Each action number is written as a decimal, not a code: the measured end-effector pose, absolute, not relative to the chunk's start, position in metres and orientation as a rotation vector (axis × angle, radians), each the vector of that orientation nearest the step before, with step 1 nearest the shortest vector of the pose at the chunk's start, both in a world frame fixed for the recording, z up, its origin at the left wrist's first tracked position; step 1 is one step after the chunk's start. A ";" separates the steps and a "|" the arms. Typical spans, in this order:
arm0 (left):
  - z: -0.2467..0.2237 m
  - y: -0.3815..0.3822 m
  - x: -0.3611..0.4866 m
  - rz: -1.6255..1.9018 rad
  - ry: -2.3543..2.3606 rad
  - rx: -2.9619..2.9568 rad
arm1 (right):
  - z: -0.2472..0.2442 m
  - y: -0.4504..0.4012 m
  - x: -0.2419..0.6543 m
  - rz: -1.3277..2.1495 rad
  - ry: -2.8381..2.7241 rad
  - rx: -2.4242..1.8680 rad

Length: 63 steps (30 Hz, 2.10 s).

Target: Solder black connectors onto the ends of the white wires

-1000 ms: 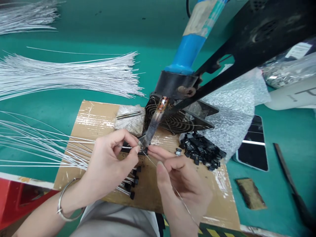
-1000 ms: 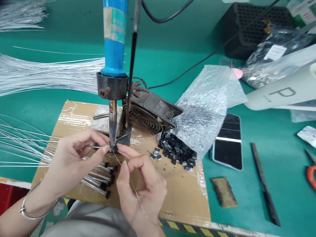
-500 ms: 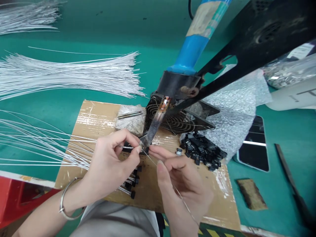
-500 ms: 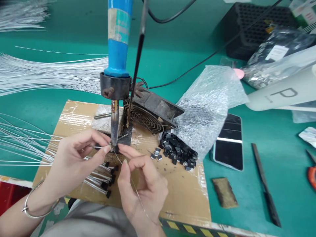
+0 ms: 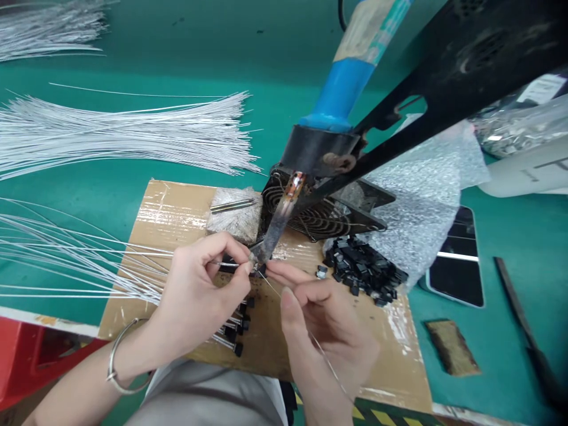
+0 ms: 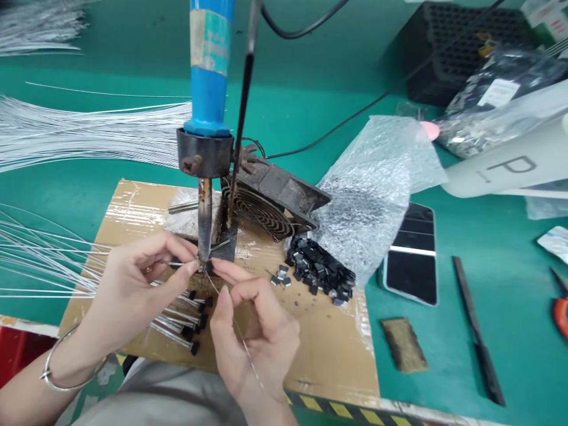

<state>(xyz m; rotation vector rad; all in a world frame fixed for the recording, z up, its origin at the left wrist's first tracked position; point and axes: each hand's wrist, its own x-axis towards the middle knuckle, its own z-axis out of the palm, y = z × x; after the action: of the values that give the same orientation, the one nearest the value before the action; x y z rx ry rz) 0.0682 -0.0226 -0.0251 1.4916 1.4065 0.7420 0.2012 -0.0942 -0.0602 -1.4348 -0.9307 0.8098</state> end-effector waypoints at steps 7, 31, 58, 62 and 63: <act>-0.024 -0.023 0.068 0.771 1.404 1.505 | -0.062 -0.095 0.202 0.744 -0.993 -1.454; -0.026 -0.024 0.068 0.747 1.412 1.504 | -0.062 -0.095 0.202 0.700 -1.035 -1.466; -0.029 -0.026 0.066 0.772 1.402 1.561 | -0.062 -0.096 0.202 0.674 -1.074 -1.487; -0.029 -0.027 0.067 0.782 1.394 1.583 | -0.062 -0.096 0.203 0.655 -1.086 -1.481; -0.029 -0.027 0.067 0.782 1.393 1.583 | -0.062 -0.096 0.203 0.648 -1.093 -1.478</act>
<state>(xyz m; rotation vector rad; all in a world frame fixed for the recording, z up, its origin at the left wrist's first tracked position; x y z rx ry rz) 0.0671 -0.0269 -0.0286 1.5829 1.3927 0.7820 0.2029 -0.0957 -0.0622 -1.4784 -1.0929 0.6482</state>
